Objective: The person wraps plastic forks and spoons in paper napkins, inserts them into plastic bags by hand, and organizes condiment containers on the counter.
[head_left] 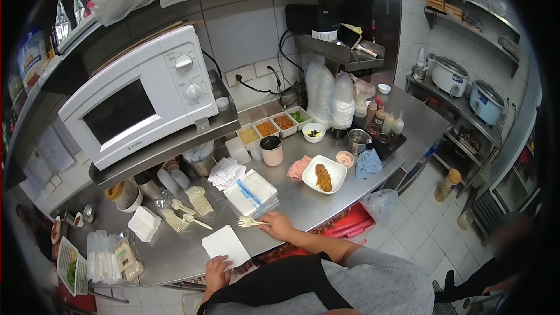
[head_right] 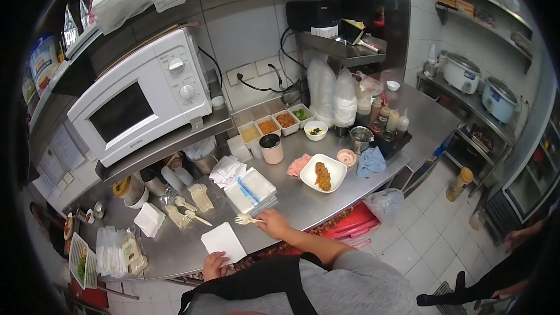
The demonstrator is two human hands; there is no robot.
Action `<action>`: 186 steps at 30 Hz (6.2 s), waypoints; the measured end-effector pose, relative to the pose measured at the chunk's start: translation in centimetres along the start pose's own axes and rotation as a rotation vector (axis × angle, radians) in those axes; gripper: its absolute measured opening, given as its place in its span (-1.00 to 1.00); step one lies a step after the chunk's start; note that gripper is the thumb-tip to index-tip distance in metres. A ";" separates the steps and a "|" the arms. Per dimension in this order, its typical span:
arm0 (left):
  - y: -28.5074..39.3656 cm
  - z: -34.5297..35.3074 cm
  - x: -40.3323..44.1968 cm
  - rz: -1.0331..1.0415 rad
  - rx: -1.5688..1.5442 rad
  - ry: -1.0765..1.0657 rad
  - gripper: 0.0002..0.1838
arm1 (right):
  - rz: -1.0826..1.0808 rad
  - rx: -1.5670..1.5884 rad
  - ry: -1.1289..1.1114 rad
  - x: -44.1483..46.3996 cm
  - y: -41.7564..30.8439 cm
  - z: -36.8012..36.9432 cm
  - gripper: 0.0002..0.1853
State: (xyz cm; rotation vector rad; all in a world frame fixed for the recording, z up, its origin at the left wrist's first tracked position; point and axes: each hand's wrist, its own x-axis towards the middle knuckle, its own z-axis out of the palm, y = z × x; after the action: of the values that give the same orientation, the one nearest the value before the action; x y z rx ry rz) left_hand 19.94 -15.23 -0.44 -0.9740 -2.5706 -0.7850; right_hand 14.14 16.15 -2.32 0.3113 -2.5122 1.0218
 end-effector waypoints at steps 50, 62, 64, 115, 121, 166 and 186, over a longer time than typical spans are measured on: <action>1.1 2.9 0.8 -0.260 0.142 0.211 -0.69 | -0.352 -0.139 -0.133 -2.8 -3.0 0.6 -0.76; -4.4 -1.0 -2.7 -0.292 0.223 0.257 -0.68 | -0.031 -0.505 -0.041 1.1 2.5 0.6 -0.81; -4.1 -1.6 -2.5 -0.315 0.209 0.217 -0.68 | -0.018 -0.461 -0.076 1.1 0.5 -0.8 -0.82; -11.5 -7.0 -3.7 0.048 -0.082 0.077 -0.73 | -0.200 -0.242 -0.367 7.9 -17.4 13.7 -0.82; -10.5 -7.7 -3.5 0.052 -0.065 0.015 -0.76 | -0.253 -0.283 -0.488 6.8 -16.7 13.8 -0.83; -13.2 -0.3 15.8 -0.459 -0.804 0.230 -0.81 | -0.021 0.201 -0.295 3.5 -7.5 -0.4 -0.72; -28.2 -13.9 4.6 -0.978 0.724 0.582 -0.59 | 0.271 -0.153 -0.004 -1.6 -3.8 -9.6 -0.74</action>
State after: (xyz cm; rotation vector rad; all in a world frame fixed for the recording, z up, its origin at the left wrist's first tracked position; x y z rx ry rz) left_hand -1.61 -38.46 1.86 0.6768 -2.3458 -0.1783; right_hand 19.65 20.30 5.54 -0.0752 -2.6674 0.9164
